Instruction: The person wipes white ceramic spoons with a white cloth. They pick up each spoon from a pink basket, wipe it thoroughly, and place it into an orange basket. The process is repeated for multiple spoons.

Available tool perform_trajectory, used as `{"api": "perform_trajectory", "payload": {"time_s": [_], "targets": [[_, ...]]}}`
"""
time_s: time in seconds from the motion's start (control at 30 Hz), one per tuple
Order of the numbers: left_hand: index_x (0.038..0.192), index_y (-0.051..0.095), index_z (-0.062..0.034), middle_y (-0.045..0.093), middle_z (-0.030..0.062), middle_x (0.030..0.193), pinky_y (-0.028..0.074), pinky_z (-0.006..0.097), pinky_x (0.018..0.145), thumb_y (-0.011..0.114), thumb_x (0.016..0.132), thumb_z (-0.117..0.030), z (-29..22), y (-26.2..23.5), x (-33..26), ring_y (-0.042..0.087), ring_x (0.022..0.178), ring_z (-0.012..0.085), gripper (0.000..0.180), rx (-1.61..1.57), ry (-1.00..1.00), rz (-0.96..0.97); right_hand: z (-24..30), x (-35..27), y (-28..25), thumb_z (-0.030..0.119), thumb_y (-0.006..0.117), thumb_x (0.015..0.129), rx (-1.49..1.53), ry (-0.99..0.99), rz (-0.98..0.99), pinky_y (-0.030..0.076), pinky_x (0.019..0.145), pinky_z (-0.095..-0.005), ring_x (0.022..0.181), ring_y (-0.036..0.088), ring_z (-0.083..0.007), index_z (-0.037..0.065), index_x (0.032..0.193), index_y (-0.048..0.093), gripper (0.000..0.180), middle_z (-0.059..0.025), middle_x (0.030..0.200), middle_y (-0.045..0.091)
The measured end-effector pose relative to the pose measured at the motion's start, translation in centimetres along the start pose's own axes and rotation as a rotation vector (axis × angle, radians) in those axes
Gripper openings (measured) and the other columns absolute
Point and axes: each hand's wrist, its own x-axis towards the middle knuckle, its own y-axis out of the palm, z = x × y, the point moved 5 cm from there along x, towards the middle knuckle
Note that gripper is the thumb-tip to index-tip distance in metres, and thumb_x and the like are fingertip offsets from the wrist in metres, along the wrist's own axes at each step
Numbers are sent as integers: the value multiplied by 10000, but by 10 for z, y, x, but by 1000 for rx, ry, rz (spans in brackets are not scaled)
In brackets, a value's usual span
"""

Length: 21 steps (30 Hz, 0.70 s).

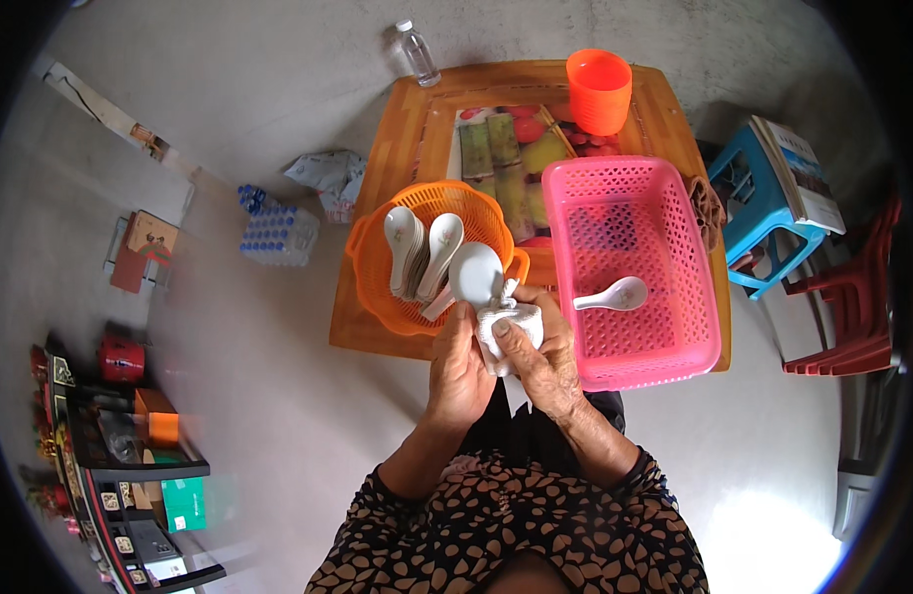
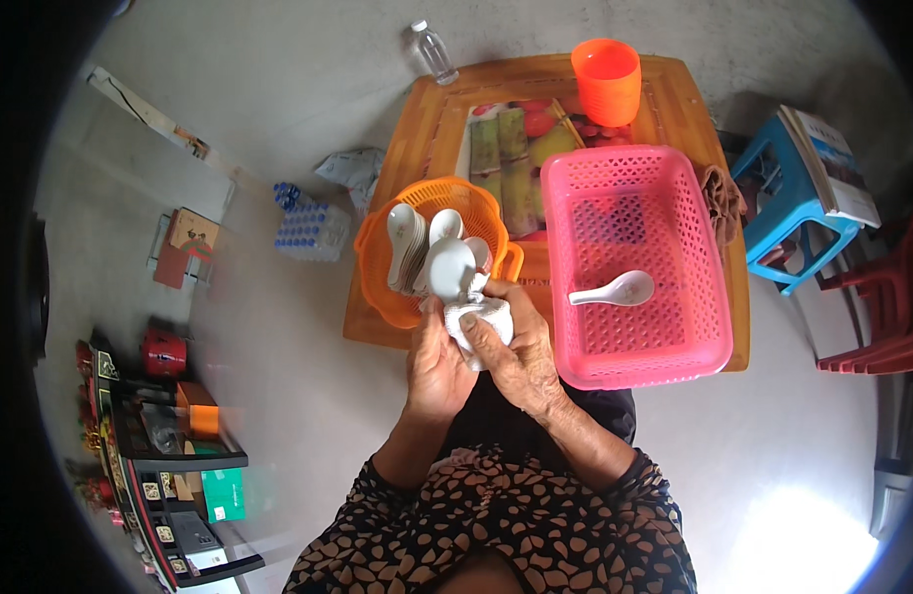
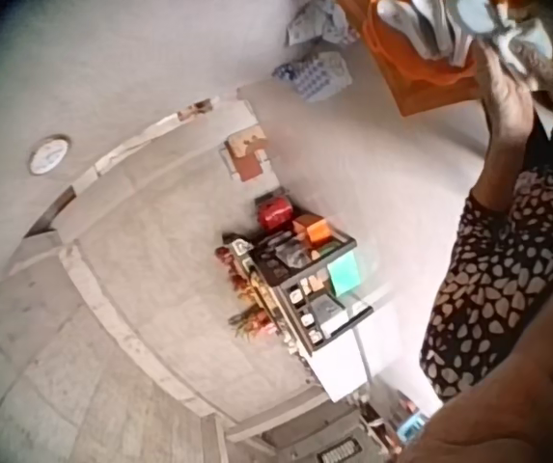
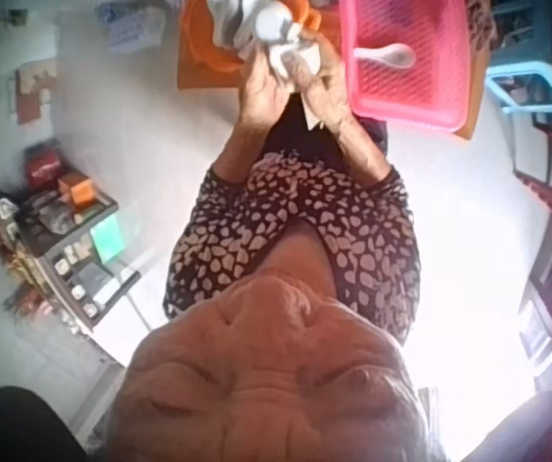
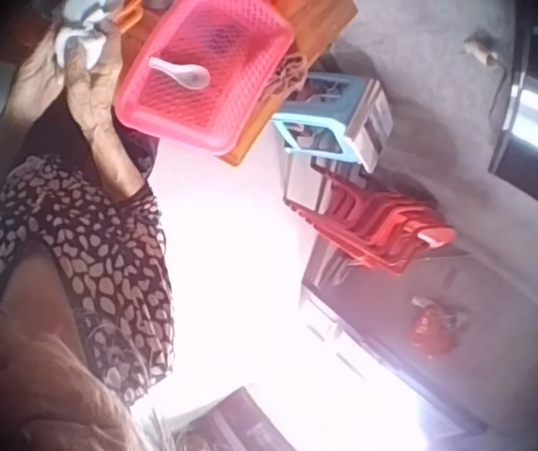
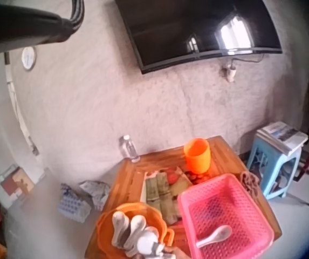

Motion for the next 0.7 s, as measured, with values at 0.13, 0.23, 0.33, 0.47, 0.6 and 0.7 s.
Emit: {"api": "perform_trajectory", "payload": {"time_s": [0.13, 0.23, 0.33, 0.47, 0.6, 0.7], "targets": [[1233, 438, -37, 559, 42, 1057, 464, 292, 799, 344, 972, -416, -1, -13, 3, 555, 912, 124, 470, 21, -12, 136, -19, -7, 3, 92, 636, 829, -36, 85, 60, 479, 732, -265, 854, 585, -146, -20, 1128, 510, 342, -105, 945, 609], [1225, 450, -38, 569, 42, 1036, 462, 282, 791, 381, 963, -413, -5, -9, 4, 552, 918, 115, 463, 0, 12, 32, -20, -9, 0, 46, 649, 779, -206, -18, 111, 483, 732, -310, 896, 587, -223, -15, 1082, 536, 329, -137, 964, 585], [1244, 441, -37, 574, 45, 1045, 452, 276, 814, 397, 958, -410, -8, -10, 6, 543, 976, 110, 472, 102, 44, -51, -10, -12, 0, 24, 651, 748, -345, -138, 172, 487, 725, -340, 905, 575, -264, -15, 1036, 558, 306, -144, 954, 573], [1272, 425, -43, 562, 52, 1136, 444, 293, 874, 398, 961, -392, -9, -38, 11, 534, 1021, 126, 468, 151, 41, 95, -2, -19, -12, -2, 639, 740, -357, -100, 175, 489, 714, -339, 866, 576, -245, -17, 1033, 559, 304, -132, 926, 557], [1272, 423, -47, 534, 46, 1169, 443, 313, 906, 405, 970, -334, -9, -33, 4, 529, 1055, 132, 417, 235, 148, 87, 26, -16, -6, -18, 634, 736, -453, -249, 53, 461, 740, -343, 853, 537, -227, -4, 1054, 581, 323, -132, 921, 540], [1185, 478, -39, 565, 24, 1029, 450, 231, 704, 415, 972, -307, 2, -38, -5, 551, 871, 91, 348, 347, 116, 154, 27, -11, 4, 7, 665, 623, -647, -584, 76, 431, 784, -349, 909, 490, -267, 53, 1145, 586, 531, -135, 981, 507]]}}
